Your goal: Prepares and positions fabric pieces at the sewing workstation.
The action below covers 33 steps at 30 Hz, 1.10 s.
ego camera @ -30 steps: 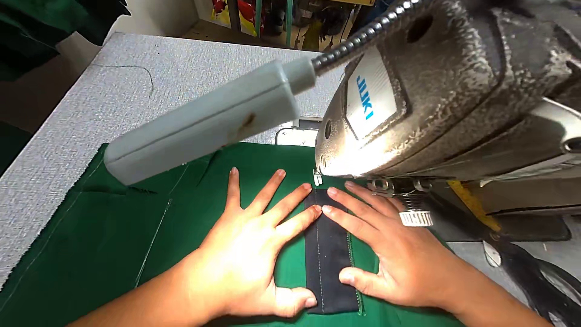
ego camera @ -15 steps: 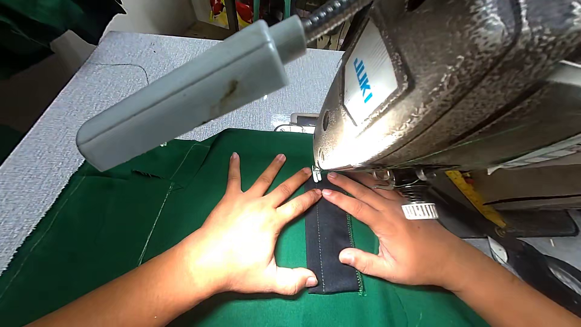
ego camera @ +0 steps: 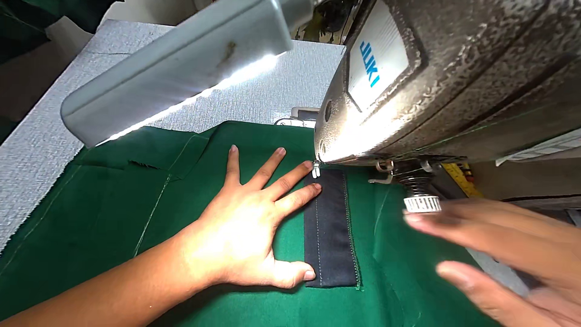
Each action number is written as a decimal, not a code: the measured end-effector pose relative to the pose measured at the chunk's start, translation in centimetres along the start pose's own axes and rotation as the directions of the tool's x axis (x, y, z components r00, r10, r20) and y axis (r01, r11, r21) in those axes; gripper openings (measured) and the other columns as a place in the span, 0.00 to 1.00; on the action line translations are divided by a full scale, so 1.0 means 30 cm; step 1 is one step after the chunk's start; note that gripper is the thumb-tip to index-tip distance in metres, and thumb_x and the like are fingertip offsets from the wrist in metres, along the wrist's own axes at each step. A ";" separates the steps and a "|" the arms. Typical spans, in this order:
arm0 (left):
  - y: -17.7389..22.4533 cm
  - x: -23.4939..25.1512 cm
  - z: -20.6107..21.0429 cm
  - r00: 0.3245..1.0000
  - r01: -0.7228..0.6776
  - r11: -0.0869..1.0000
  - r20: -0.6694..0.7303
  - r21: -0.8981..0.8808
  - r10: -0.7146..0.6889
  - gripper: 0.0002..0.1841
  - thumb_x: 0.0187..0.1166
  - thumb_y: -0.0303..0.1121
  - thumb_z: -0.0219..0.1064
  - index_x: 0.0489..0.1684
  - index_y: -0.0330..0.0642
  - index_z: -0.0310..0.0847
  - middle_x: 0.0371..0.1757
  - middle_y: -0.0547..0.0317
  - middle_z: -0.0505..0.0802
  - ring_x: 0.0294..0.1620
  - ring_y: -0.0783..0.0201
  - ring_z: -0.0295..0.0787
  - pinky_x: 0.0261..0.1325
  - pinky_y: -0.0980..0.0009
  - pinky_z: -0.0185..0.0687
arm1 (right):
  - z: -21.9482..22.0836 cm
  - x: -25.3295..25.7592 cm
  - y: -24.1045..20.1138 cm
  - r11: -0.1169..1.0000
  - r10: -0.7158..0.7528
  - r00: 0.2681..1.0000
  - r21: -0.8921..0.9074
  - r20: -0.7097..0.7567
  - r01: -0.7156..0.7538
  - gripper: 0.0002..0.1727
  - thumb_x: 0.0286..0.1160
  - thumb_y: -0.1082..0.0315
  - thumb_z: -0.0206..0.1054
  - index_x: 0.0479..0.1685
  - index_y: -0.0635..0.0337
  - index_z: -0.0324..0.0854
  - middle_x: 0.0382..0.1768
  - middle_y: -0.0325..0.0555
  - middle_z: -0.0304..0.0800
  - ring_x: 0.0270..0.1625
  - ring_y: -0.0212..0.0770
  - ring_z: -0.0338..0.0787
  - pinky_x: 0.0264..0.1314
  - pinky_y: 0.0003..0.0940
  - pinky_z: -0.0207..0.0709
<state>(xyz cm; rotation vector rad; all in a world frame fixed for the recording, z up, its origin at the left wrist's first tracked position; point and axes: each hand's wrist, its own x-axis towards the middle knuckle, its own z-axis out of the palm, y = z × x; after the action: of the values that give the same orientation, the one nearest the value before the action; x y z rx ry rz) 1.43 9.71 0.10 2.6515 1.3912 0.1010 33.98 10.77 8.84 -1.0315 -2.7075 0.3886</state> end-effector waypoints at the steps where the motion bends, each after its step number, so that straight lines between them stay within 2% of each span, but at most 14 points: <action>1: 0.000 0.001 -0.001 1.000 -0.001 1.000 0.001 -0.003 0.001 0.57 0.55 0.90 0.39 0.93 0.76 0.54 0.95 0.74 0.57 0.96 0.43 0.41 0.73 0.09 0.27 | -0.006 -0.002 -0.006 1.000 0.015 0.999 0.012 -0.050 -0.015 0.19 0.86 0.51 0.60 0.59 0.50 0.90 0.52 0.46 0.95 0.59 0.40 0.91 0.64 0.39 0.82; 3: -0.002 0.001 0.001 1.000 -0.009 1.000 -0.008 -0.004 0.009 0.57 0.55 0.90 0.39 0.93 0.75 0.55 0.95 0.74 0.58 0.96 0.43 0.42 0.73 0.09 0.27 | 0.056 0.024 -0.009 0.997 0.067 0.985 0.052 -0.158 -0.060 0.17 0.84 0.51 0.60 0.55 0.48 0.91 0.48 0.39 0.95 0.52 0.33 0.90 0.55 0.33 0.84; 5: -0.001 0.001 0.003 1.000 -0.011 1.000 -0.015 -0.002 0.011 0.57 0.55 0.90 0.40 0.93 0.75 0.55 0.95 0.72 0.58 0.97 0.43 0.41 0.73 0.09 0.28 | 0.141 0.092 -0.009 0.958 0.232 0.951 0.218 -0.206 -0.187 0.18 0.79 0.49 0.64 0.54 0.49 0.89 0.51 0.32 0.94 0.47 0.23 0.91 0.45 0.25 0.88; 7: 0.000 0.004 0.001 1.000 -0.005 1.000 -0.004 0.003 0.005 0.58 0.54 0.90 0.40 0.93 0.75 0.54 0.96 0.73 0.57 0.97 0.44 0.39 0.73 0.09 0.28 | 0.198 0.185 -0.002 0.923 0.355 0.904 0.243 -0.240 -0.298 0.16 0.72 0.53 0.68 0.50 0.53 0.87 0.41 0.34 0.90 0.41 0.26 0.89 0.40 0.27 0.84; 9: 0.003 0.005 -0.006 1.000 0.011 1.000 0.029 0.004 -0.011 0.58 0.53 0.91 0.40 0.93 0.76 0.53 0.96 0.74 0.55 0.97 0.44 0.37 0.73 0.09 0.26 | 0.234 0.270 0.029 0.942 0.331 0.918 0.135 -0.218 -0.307 0.12 0.73 0.57 0.69 0.45 0.53 0.89 0.37 0.41 0.92 0.43 0.33 0.91 0.44 0.37 0.83; 11: 0.004 0.004 -0.008 0.999 0.015 1.000 0.029 0.003 -0.016 0.58 0.53 0.91 0.40 0.93 0.76 0.54 0.96 0.74 0.55 0.97 0.44 0.37 0.73 0.09 0.27 | 0.268 0.317 0.075 0.962 0.264 0.952 0.119 -0.154 -0.247 0.11 0.77 0.57 0.69 0.46 0.52 0.90 0.40 0.43 0.94 0.48 0.36 0.92 0.50 0.41 0.84; 14: 0.002 0.005 -0.009 0.999 0.022 1.000 0.040 0.001 -0.022 0.57 0.53 0.91 0.40 0.93 0.77 0.53 0.96 0.75 0.55 0.97 0.45 0.36 0.74 0.10 0.26 | 0.303 0.326 0.129 0.957 0.239 0.964 0.194 -0.118 -0.214 0.14 0.77 0.49 0.70 0.48 0.46 0.91 0.43 0.34 0.94 0.53 0.27 0.91 0.56 0.35 0.86; 18: 0.002 0.005 -0.012 0.999 0.020 1.000 0.046 -0.013 -0.020 0.57 0.54 0.91 0.40 0.93 0.77 0.53 0.96 0.75 0.55 0.97 0.45 0.35 0.74 0.10 0.25 | 0.262 0.283 0.044 0.953 0.296 0.923 0.136 -0.246 -0.269 0.13 0.76 0.52 0.68 0.47 0.47 0.90 0.42 0.36 0.94 0.52 0.31 0.92 0.54 0.39 0.86; 20: 0.000 0.004 -0.011 0.999 0.019 1.000 0.036 -0.020 -0.018 0.58 0.53 0.91 0.41 0.93 0.77 0.54 0.96 0.74 0.55 0.97 0.45 0.35 0.74 0.09 0.25 | 0.259 0.255 -0.019 0.944 0.321 0.900 0.170 -0.294 -0.281 0.12 0.76 0.55 0.65 0.48 0.46 0.92 0.44 0.33 0.93 0.55 0.30 0.89 0.61 0.38 0.82; 23: -0.002 0.004 -0.004 1.000 0.007 1.000 0.012 -0.016 -0.007 0.57 0.54 0.91 0.41 0.93 0.76 0.55 0.96 0.75 0.56 0.97 0.44 0.37 0.74 0.09 0.26 | 0.282 0.229 -0.082 0.934 0.333 0.905 0.228 -0.266 -0.276 0.14 0.76 0.59 0.61 0.51 0.44 0.93 0.46 0.26 0.93 0.57 0.25 0.88 0.69 0.35 0.79; 26: -0.002 0.002 0.001 1.000 0.002 1.000 -0.003 -0.020 -0.002 0.56 0.54 0.90 0.40 0.92 0.77 0.55 0.95 0.74 0.58 0.97 0.44 0.38 0.73 0.09 0.27 | 0.307 0.229 -0.099 0.929 0.337 0.917 0.231 -0.213 -0.288 0.17 0.76 0.60 0.58 0.53 0.39 0.93 0.45 0.23 0.92 0.57 0.24 0.86 0.68 0.35 0.78; 29: -0.002 0.006 -0.005 0.999 0.018 0.999 0.041 -0.027 -0.017 0.56 0.54 0.90 0.40 0.93 0.78 0.53 0.96 0.75 0.54 0.97 0.44 0.34 0.74 0.09 0.24 | 0.289 0.243 -0.029 0.950 0.303 0.927 -0.011 -0.220 -0.313 0.17 0.77 0.64 0.58 0.50 0.42 0.95 0.44 0.36 0.96 0.54 0.39 0.92 0.63 0.52 0.82; 31: -0.002 0.007 -0.009 0.998 0.020 0.999 0.064 -0.027 -0.019 0.57 0.54 0.91 0.39 0.93 0.79 0.52 0.96 0.76 0.53 0.97 0.45 0.32 0.74 0.10 0.23 | 0.236 0.259 0.026 0.871 0.417 0.895 -0.210 -0.159 -0.443 0.09 0.78 0.67 0.67 0.43 0.62 0.92 0.42 0.60 0.93 0.52 0.63 0.91 0.56 0.68 0.77; 33: -0.001 0.007 -0.008 0.999 0.016 0.999 0.051 -0.033 -0.014 0.57 0.54 0.90 0.40 0.93 0.78 0.53 0.96 0.75 0.54 0.97 0.44 0.33 0.74 0.10 0.23 | 0.181 0.265 0.056 0.782 0.476 0.861 -0.362 -0.178 -0.508 0.11 0.77 0.67 0.71 0.42 0.69 0.88 0.43 0.69 0.91 0.53 0.70 0.90 0.52 0.72 0.77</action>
<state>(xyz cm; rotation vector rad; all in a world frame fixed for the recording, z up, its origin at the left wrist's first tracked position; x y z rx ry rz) 1.49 9.90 0.33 2.5974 1.3818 0.0550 27.63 16.43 4.05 -1.8411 -2.4605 -0.1450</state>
